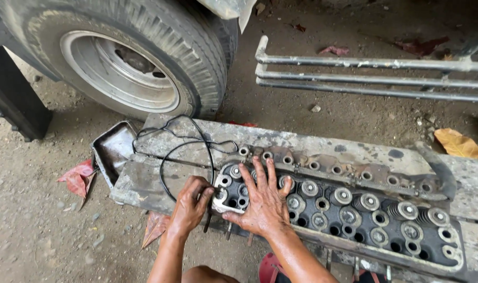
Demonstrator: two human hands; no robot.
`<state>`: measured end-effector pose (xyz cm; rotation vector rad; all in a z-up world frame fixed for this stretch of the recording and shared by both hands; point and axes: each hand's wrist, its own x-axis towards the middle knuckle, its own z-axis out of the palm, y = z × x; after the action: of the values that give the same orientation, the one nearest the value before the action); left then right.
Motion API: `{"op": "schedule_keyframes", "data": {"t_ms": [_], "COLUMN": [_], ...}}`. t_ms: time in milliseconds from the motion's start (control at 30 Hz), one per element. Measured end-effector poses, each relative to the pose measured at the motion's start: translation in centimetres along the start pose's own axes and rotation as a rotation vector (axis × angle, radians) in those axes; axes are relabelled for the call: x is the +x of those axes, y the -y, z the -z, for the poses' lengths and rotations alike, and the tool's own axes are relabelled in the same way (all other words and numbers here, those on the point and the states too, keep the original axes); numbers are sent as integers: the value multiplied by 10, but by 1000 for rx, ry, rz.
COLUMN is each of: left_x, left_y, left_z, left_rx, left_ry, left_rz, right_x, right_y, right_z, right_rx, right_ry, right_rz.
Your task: Inspecting and manipulating valve assemblies on a cylinder head
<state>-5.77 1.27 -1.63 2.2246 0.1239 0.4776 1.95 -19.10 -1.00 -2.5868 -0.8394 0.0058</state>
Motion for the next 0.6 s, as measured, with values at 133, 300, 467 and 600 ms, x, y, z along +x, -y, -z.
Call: {"op": "schedule_keyframes", "data": {"t_ms": [133, 300, 467, 600], "left_x": [2, 38, 35, 24], "left_y": [18, 18, 22, 23], "left_z": [-6, -16, -12, -10], "left_rx": [21, 66, 84, 65], "left_ry": [0, 88, 95, 85], "left_rz": [-108, -118, -126, -115], "right_x": [-4, -3, -3, -2], "right_y": [5, 7, 11, 9], "right_z": [13, 18, 24, 22], "right_rx": [6, 13, 28, 11], "right_ry": [86, 108, 120, 124], "right_rz": [-5, -22, -24, -36]}}
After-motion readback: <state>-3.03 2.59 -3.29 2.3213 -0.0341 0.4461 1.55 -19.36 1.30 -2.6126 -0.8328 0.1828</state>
